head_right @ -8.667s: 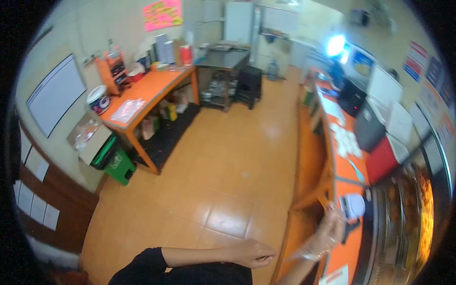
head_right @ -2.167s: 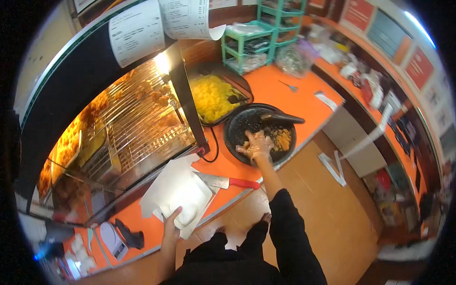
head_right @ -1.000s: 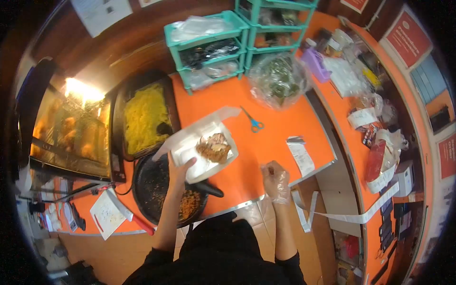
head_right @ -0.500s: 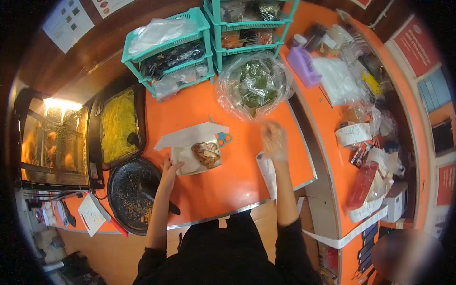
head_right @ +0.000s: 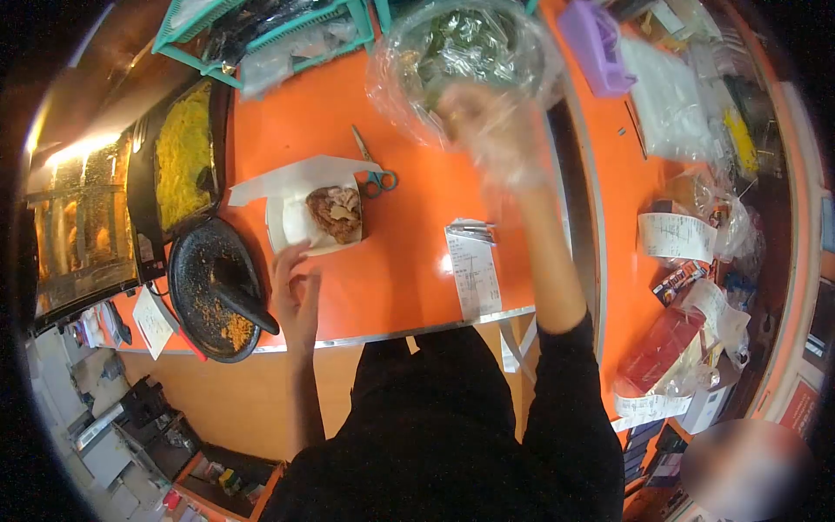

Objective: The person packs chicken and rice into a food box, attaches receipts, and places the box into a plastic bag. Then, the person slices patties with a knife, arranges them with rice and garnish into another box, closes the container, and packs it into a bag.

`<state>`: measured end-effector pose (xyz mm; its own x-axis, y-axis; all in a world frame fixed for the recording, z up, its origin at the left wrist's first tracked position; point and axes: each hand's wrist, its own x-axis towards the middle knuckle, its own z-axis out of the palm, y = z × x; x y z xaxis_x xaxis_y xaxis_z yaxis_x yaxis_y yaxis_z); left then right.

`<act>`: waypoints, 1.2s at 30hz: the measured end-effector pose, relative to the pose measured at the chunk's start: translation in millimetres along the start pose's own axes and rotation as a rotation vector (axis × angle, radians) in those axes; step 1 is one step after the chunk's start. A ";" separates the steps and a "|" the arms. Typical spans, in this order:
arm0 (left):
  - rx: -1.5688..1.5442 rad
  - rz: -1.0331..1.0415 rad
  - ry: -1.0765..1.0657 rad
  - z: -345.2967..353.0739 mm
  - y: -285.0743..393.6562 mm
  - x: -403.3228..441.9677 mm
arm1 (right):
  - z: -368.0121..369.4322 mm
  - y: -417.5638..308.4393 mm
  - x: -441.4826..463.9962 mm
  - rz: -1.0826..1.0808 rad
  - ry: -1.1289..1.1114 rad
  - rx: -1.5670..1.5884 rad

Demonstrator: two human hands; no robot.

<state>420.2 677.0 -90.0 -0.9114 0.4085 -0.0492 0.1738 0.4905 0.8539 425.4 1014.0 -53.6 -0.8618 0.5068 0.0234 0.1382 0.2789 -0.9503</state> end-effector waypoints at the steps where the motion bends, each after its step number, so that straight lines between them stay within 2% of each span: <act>1: -0.002 -0.004 -0.007 3.3 14.2 8.8 | 11.2 -3.5 -18.5 -0.180 -0.116 -0.063; 3: 0.003 0.247 -0.050 22.1 39.8 23.1 | 28.5 -7.5 -48.9 -0.151 -0.469 -0.309; 4: -0.001 0.248 -0.057 32.5 43.2 27.6 | 38.4 -7.6 -54.6 -0.144 -0.465 -0.312; 6: -0.425 0.176 -0.182 50.2 45.2 33.3 | 50.8 -6.7 -64.4 -0.187 -0.606 -0.348; 7: -0.438 0.043 -0.216 51.6 35.9 37.4 | 44.8 -16.7 -65.4 -0.175 -0.605 -0.351; 8: -0.443 0.037 -0.224 47.1 27.2 41.6 | 35.8 -30.9 -64.3 -0.100 -0.595 -0.288; 10: -0.062 0.098 -0.175 29.6 6.1 54.9 | 22.8 -35.3 -67.8 -0.022 -0.579 -0.226; 12: -0.111 0.133 0.015 15.6 -30.3 72.3 | -0.1 -22.9 -76.8 0.261 -0.247 0.566; 14: -0.109 0.272 0.114 4.8 -52.1 94.1 | -20.7 -16.9 -80.7 0.287 -0.179 0.468; 15: -0.112 0.270 0.113 1.7 -61.9 103.1 | -29.4 -14.3 -82.7 0.309 -0.117 0.373; 17: 0.343 0.455 0.124 -3.1 -80.5 114.8 | -37.0 5.0 -97.2 0.300 -0.097 0.390; 20: 0.481 0.332 0.089 -5.9 -110.2 107.5 | -45.7 22.6 -116.9 0.344 -0.078 0.424; 23: 0.642 0.306 0.094 -2.9 -109.6 96.3 | -46.0 24.7 -120.7 0.406 -0.052 0.444; 25: 0.633 0.316 0.150 -1.8 -100.4 90.8 | -45.0 18.9 -114.6 0.412 -0.024 0.445; 26: 0.620 0.330 0.202 0.6 -94.9 87.2 | -46.4 14.4 -106.4 0.386 -0.023 0.230; 27: 0.544 0.260 0.216 3.8 -60.9 74.6 | -46.3 5.8 -96.3 0.357 -0.018 0.016; 28: 0.468 0.191 0.229 12.8 -23.1 53.3 | -40.0 -5.3 -84.4 0.353 -0.016 0.018; 30: -0.027 0.265 -0.078 39.4 0.8 6.6 | -10.2 -33.1 -62.8 0.049 0.405 -0.600; 31: -0.211 0.200 -0.550 38.3 33.4 -1.9 | 2.8 -48.9 -52.8 -0.083 0.529 -0.707; 33: -0.847 -0.089 -0.634 57.9 89.7 -36.0 | 44.8 -89.1 -48.2 -0.328 0.509 -0.649; 34: -0.844 -0.085 -0.639 53.8 86.8 -44.6 | 65.3 -105.6 -48.6 -0.390 0.448 -0.610; 36: -1.196 0.021 -0.390 41.3 67.2 -55.8 | 102.6 -136.2 -55.9 -0.467 0.333 -0.544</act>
<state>498.2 718.9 -51.3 -0.7063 0.7079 -0.0050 -0.4449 -0.4384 0.7809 404.8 864.0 42.7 -0.7099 0.4321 0.5561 0.0912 0.8394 -0.5359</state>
